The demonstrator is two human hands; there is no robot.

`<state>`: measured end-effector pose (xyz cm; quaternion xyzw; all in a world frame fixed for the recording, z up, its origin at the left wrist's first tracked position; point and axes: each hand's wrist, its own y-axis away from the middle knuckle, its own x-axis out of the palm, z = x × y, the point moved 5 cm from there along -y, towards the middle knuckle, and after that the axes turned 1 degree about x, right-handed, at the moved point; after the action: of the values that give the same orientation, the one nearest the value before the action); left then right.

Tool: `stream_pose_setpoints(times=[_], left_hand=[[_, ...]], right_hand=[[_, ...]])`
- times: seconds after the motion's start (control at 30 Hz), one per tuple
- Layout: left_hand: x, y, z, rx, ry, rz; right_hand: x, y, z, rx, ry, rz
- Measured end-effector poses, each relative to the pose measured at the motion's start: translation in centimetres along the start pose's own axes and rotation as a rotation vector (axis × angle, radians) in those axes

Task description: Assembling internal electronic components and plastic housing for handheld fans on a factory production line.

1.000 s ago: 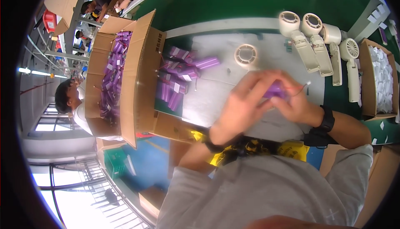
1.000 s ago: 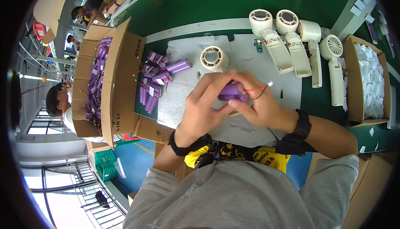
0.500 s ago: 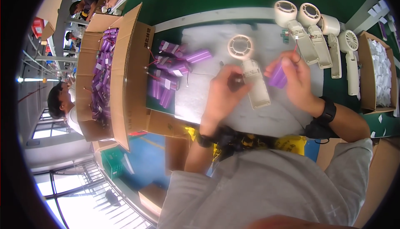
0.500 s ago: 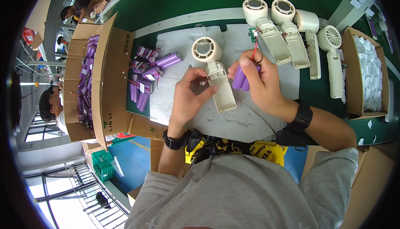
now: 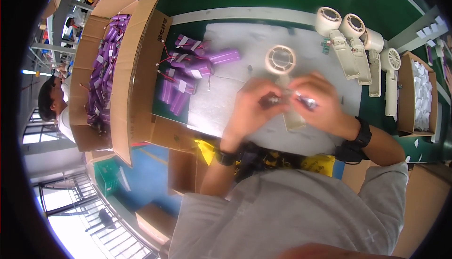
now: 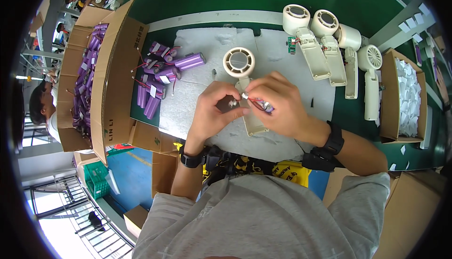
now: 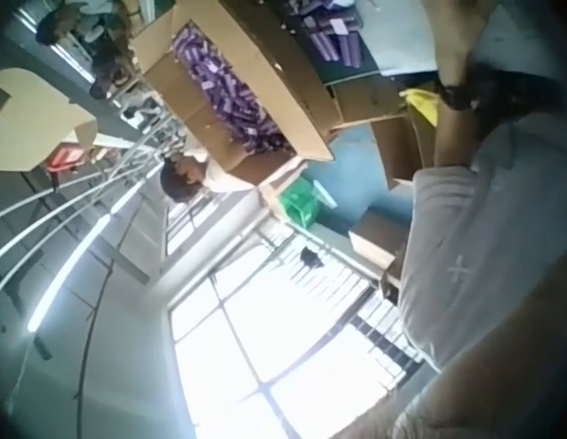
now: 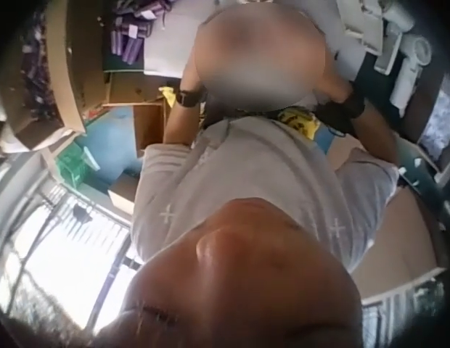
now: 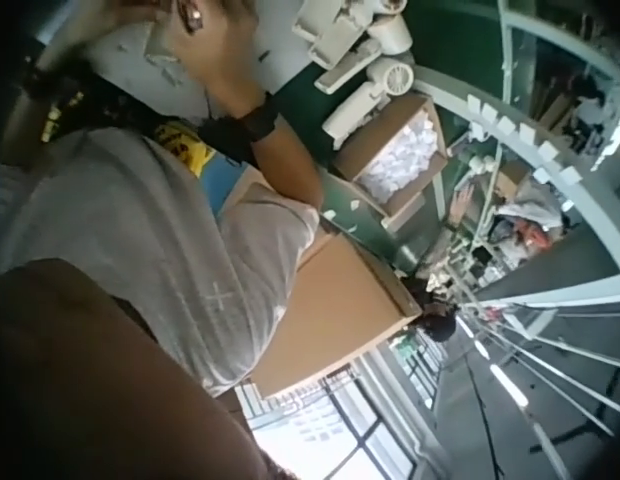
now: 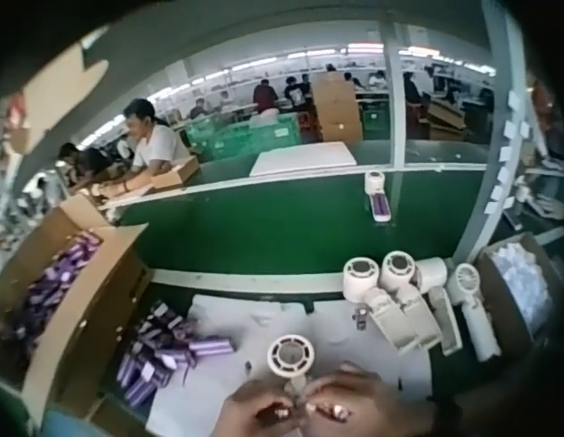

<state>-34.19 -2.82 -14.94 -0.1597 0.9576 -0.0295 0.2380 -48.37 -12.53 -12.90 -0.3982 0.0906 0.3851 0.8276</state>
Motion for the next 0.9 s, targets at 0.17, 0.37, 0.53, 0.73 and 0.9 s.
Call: stream_pose_setpoints(times=[0.17, 0.37, 0.53, 0.73, 0.9], left_hand=[[0.4, 0.0, -0.7, 0.208, -0.099, 0.005], [0.4, -0.2, -1.0, 0.205, -0.056, -0.004], [0.1, 0.3, -0.3, 0.045, 0.187, 0.025], [0.0, 0.5, -0.2, 0.049, 0.171, 0.04], [0.3, 0.7, 0.4, -0.165, 0.206, 0.127]], right_hand=[[1.0, 0.3, 0.1, -0.007, 0.042, 0.044], [0.9, 0.3, -0.1, -0.016, 0.057, 0.078], [0.8, 0.1, -0.2, 0.004, 0.081, 0.108], [0.7, 0.0, 0.0, -0.008, 0.065, 0.105], [0.5, 0.3, -0.1, 0.036, 0.049, 0.137]])
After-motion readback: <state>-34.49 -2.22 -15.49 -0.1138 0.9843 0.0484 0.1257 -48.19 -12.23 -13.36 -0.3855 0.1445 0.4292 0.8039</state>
